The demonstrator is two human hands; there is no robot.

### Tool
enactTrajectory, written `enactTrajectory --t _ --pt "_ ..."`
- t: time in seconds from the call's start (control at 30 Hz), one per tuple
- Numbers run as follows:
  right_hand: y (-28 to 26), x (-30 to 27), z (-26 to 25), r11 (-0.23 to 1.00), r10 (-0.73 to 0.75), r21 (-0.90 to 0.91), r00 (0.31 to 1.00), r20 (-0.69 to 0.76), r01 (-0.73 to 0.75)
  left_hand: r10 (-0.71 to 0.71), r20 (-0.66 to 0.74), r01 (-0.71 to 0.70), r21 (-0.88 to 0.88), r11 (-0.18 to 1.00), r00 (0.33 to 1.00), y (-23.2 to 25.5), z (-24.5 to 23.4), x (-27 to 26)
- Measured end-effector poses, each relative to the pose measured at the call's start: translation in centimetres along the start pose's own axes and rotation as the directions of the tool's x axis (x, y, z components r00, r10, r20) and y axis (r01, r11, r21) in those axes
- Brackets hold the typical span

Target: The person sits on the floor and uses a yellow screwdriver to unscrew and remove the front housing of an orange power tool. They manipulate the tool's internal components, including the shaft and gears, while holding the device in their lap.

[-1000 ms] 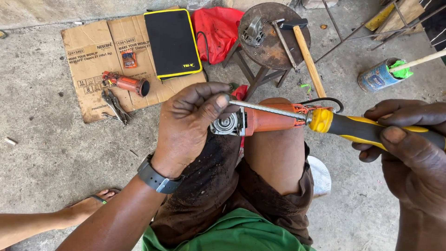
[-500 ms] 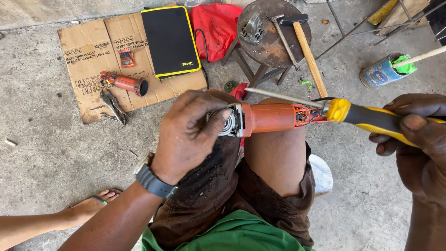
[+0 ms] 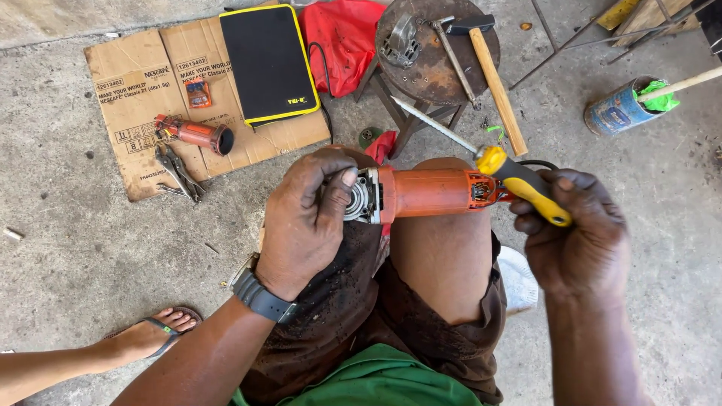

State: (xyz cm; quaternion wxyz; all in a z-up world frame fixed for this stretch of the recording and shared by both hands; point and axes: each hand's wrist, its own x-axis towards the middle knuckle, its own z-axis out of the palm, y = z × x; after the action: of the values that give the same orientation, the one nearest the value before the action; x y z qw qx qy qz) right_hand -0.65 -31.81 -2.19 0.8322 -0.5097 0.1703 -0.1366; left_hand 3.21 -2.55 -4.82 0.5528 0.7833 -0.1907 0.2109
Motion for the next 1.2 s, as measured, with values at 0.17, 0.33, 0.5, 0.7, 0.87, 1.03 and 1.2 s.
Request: enactTrajectory --t 0.17,0.33,0.5,0.7,0.87,1.03,1.2 --pt "1.5 0.2 1.0 1.000 -0.023 0.019 1.000 -0.003 0.023 -0.333 0.048 0.337 -0.132 0.932 0.942 -0.1 0.3 0.7" --pt "1.7 0.3 1.4 0.999 -0.046 0.011 0.999 -0.006 0.046 -0.404 0.024 0.404 -0.111 0.908 0.914 -0.4 1.0 0.9" --pt "1.9 0.2 1.5 0.996 -0.082 -0.034 0.997 -0.010 0.082 -0.364 -0.049 0.366 0.020 0.931 0.930 0.0 1.5 1.5" --pt "1.8 0.1 1.6 0.992 -0.100 -0.073 0.995 0.008 0.101 -0.484 0.042 0.471 0.174 0.865 0.874 -0.5 1.4 3.2" --pt "1.9 -0.3 1.4 0.990 -0.112 -0.081 0.992 0.049 0.116 -0.585 0.131 0.564 0.167 0.809 0.800 -0.8 1.7 4.2" --pt "2.1 -0.4 1.6 0.985 -0.137 -0.094 0.988 0.068 0.144 -0.654 0.097 0.657 0.006 0.754 0.750 -0.9 2.1 3.3" --pt "2.1 -0.3 1.6 0.982 -0.148 -0.104 0.986 0.069 0.155 -0.451 0.034 0.431 0.239 0.870 0.892 -0.7 1.5 2.4"
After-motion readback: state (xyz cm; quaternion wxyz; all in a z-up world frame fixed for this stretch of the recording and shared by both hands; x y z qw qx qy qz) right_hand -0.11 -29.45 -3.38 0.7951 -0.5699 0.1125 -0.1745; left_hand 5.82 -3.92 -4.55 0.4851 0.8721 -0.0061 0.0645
